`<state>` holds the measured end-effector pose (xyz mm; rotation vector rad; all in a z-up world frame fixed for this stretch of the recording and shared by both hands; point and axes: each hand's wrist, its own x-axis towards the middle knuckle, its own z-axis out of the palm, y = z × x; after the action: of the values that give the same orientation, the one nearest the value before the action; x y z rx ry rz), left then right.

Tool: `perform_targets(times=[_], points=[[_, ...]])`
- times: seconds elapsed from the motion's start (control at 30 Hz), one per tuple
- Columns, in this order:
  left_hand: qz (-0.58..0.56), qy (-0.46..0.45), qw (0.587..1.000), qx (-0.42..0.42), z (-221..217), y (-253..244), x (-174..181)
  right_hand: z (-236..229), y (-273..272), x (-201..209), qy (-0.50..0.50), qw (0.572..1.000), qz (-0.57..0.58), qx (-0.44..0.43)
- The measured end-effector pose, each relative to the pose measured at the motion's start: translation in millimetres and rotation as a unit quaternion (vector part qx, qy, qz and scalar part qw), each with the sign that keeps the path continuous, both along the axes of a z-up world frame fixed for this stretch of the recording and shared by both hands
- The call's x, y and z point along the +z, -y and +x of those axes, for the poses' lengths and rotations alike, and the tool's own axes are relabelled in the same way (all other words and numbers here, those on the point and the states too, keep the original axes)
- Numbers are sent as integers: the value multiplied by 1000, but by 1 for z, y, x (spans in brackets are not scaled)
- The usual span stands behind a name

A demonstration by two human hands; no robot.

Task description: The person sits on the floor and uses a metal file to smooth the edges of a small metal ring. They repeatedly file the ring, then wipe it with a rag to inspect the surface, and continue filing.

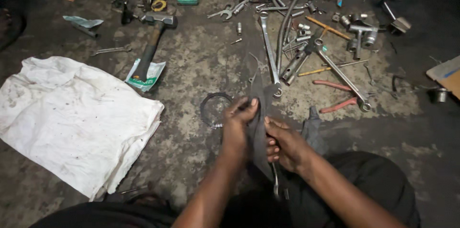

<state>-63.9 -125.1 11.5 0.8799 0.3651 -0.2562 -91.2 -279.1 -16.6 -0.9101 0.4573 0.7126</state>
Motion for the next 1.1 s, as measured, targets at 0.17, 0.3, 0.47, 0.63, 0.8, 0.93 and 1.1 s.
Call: perform_targets(times=[0.17,0.3,0.47,0.63,0.8,0.93,1.1], points=[[-140,8,987,-81,5,-17,13,1,2,18,81,987,96,102],[-94,52,991,-77,15,-19,2,-4,1,26,93,966,210,117],[-130,50,990,13,21,-26,0,7,8,34,110,952,265,108],[-159,-8,987,35,30,-38,15,12,18,29,131,960,227,101],[-97,28,990,98,45,-82,13,44,54,-4,350,870,-345,27],[-143,141,965,168,55,-125,21,65,89,-38,319,675,-657,104],[-128,117,962,213,57,-143,-1,74,89,-56,307,677,-659,113]])
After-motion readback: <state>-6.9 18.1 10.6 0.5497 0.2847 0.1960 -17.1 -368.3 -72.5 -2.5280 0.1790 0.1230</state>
